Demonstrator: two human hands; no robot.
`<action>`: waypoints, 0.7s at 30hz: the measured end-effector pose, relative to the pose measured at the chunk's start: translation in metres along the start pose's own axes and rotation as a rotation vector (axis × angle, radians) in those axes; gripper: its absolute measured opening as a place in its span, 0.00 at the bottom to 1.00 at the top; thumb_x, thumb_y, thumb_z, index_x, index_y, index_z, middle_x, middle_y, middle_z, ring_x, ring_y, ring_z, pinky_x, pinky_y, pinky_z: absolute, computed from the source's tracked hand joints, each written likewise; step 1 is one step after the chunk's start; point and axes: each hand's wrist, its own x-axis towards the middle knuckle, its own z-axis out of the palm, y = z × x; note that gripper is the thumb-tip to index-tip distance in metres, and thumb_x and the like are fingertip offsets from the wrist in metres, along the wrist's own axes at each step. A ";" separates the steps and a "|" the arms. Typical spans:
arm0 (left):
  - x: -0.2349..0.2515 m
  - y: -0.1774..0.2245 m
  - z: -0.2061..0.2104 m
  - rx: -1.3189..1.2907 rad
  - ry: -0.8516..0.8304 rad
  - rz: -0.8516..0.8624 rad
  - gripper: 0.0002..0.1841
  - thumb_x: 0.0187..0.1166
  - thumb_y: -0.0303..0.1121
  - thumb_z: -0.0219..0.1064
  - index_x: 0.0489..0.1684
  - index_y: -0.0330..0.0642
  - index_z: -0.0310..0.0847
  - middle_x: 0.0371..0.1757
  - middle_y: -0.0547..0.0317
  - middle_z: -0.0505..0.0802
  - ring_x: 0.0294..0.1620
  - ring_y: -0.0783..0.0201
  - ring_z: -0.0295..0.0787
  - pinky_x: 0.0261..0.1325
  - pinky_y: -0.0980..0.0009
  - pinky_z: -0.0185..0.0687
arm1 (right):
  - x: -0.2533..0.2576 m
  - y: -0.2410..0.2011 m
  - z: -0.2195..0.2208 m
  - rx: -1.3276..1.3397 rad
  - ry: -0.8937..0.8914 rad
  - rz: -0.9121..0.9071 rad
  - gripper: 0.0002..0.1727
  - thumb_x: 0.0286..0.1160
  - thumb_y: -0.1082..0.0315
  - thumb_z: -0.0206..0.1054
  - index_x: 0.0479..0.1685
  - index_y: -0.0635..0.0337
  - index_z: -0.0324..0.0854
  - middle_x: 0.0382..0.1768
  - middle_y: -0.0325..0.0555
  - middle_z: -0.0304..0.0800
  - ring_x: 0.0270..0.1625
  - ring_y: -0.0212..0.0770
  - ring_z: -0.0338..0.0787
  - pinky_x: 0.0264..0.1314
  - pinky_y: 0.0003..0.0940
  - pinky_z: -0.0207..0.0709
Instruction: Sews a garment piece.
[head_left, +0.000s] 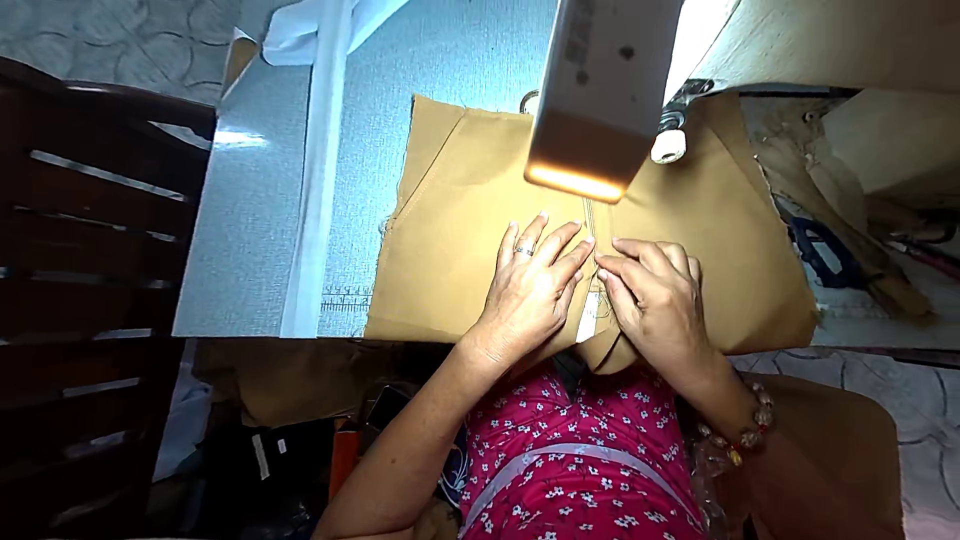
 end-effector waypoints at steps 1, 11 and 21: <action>0.000 -0.002 -0.002 -0.006 -0.022 -0.005 0.22 0.86 0.39 0.55 0.76 0.49 0.83 0.81 0.52 0.82 0.87 0.34 0.66 0.84 0.27 0.47 | -0.001 0.001 0.001 0.005 -0.001 -0.010 0.14 0.80 0.65 0.63 0.50 0.56 0.95 0.60 0.54 0.92 0.58 0.58 0.86 0.55 0.53 0.71; 0.011 -0.015 -0.012 -0.022 -0.103 0.006 0.27 0.84 0.50 0.59 0.79 0.49 0.81 0.84 0.51 0.79 0.90 0.34 0.61 0.85 0.24 0.40 | 0.009 0.007 0.004 0.034 -0.036 -0.038 0.15 0.80 0.67 0.63 0.55 0.57 0.94 0.64 0.53 0.91 0.59 0.59 0.86 0.56 0.56 0.71; 0.036 -0.033 -0.016 -0.037 -0.122 0.034 0.29 0.83 0.53 0.60 0.79 0.50 0.81 0.85 0.51 0.78 0.91 0.34 0.59 0.86 0.26 0.37 | 0.032 0.015 0.001 0.035 -0.109 -0.056 0.16 0.83 0.69 0.61 0.59 0.58 0.92 0.67 0.53 0.89 0.63 0.59 0.85 0.61 0.57 0.70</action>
